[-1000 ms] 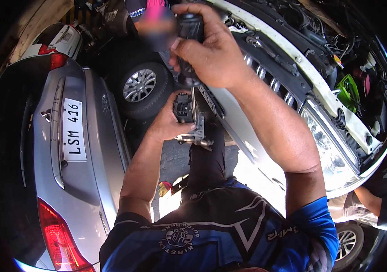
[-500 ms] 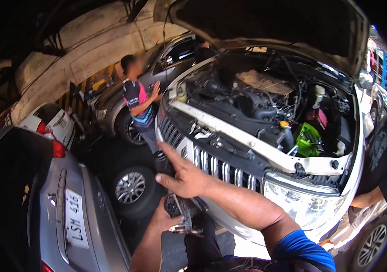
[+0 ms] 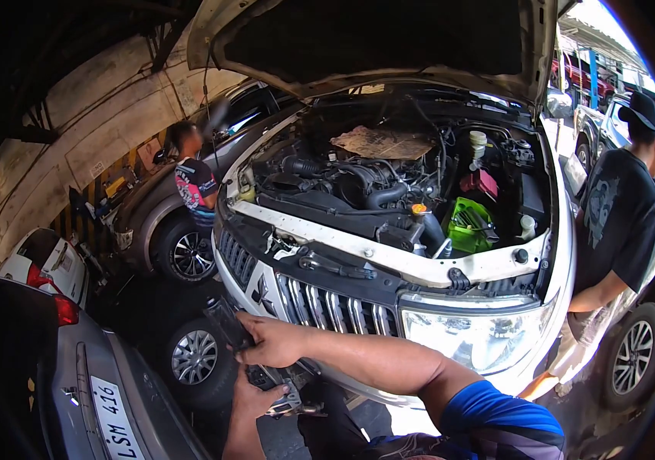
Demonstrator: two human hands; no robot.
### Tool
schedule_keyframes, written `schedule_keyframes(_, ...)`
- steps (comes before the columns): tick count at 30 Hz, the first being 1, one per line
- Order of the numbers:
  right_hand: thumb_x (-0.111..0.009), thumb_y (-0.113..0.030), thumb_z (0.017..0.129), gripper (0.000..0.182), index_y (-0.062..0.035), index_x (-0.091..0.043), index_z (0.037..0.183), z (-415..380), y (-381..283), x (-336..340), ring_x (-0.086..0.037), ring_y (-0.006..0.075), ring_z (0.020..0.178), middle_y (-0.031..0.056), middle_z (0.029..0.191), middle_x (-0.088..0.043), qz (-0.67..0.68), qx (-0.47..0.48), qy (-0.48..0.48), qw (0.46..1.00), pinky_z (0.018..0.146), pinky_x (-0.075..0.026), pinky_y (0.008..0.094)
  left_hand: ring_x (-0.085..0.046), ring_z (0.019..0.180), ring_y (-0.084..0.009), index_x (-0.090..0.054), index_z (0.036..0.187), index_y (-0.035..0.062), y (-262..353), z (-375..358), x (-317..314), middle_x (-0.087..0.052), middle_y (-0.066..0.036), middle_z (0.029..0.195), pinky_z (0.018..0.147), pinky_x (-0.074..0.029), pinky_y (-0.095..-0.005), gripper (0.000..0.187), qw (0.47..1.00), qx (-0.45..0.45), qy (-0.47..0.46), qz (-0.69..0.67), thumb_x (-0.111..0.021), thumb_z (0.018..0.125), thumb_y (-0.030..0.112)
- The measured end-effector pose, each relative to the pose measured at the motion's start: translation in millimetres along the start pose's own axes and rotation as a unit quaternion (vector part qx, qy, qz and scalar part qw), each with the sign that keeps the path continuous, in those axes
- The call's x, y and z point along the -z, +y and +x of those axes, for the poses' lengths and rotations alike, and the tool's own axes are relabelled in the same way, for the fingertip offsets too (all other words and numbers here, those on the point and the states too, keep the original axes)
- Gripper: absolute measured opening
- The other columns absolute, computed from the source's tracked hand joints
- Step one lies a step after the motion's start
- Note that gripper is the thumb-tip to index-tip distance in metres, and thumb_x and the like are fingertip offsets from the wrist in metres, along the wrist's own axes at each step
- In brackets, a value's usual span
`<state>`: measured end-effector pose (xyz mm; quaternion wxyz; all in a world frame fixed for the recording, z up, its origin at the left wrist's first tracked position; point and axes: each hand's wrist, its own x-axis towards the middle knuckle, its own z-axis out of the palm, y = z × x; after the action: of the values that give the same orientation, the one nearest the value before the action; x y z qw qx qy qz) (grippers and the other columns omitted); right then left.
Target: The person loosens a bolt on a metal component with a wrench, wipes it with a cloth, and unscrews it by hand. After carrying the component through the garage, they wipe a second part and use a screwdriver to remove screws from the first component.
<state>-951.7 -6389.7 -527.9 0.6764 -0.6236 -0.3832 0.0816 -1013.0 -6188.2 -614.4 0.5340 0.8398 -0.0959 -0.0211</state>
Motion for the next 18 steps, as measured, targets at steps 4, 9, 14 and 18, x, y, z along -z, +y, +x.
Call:
schedule_keyframes(4, -0.068, 0.0, 0.087, 0.047, -0.0004, -0.045, 0.128, -10, 12, 3, -0.056, 0.0099, 0.097, 0.006, 0.101, -0.061, 0.021, -0.023, -0.064, 0.997, 0.082, -0.047, 0.0272, -0.063, 0.111, -0.0241, -0.042, 0.136, -0.0054, 5, -1, -2, -0.064, -0.018, 0.12, 0.096, -0.051, -0.0374, 0.091, 0.999, -0.035, 0.0, 0.03, -0.091, 0.062, 0.013)
schedule_keyframes(9, -0.061, 0.004, 0.092, 0.047, -0.001, -0.04, 0.134, -26, 32, 2, -0.059, 0.0092, 0.091, 0.006, 0.103, -0.064, 0.168, -0.1, -0.069, 0.978, 0.072, -0.048, 0.0244, -0.055, 0.113, -0.0207, -0.044, 0.13, 0.0002, -1, 2, -7, -0.056, -0.011, 0.118, 0.1, -0.045, -0.0349, 0.086, 1.0, -0.003, -0.013, 0.023, -0.09, 0.058, 0.009)
schedule_keyframes(14, -0.059, 0.001, 0.097, 0.018, -0.0004, -0.06, 0.114, -28, 72, -11, -0.061, 0.0106, 0.09, 0.0019, 0.094, -0.068, 0.159, -0.099, -0.013, 0.982, 0.076, -0.049, 0.0259, -0.057, 0.109, -0.0212, -0.046, 0.126, 0.0012, 1, 5, -6, -0.057, -0.011, 0.114, 0.096, -0.047, -0.0356, 0.083, 0.998, -0.006, 0.015, 0.057, -0.09, 0.057, 0.008)
schedule_keyframes(18, -0.066, -0.002, 0.095, 0.002, -0.0011, -0.066, 0.094, -32, 67, -14, -0.057, 0.0052, 0.081, -0.0014, 0.084, -0.066, 0.119, -0.077, 0.046, 0.989, 0.075, -0.048, 0.0241, -0.064, 0.105, -0.0243, -0.047, 0.128, -0.0001, -5, 16, -9, -0.063, -0.015, 0.114, 0.091, -0.052, -0.0371, 0.083, 0.998, -0.035, 0.008, 0.045, -0.09, 0.058, 0.011)
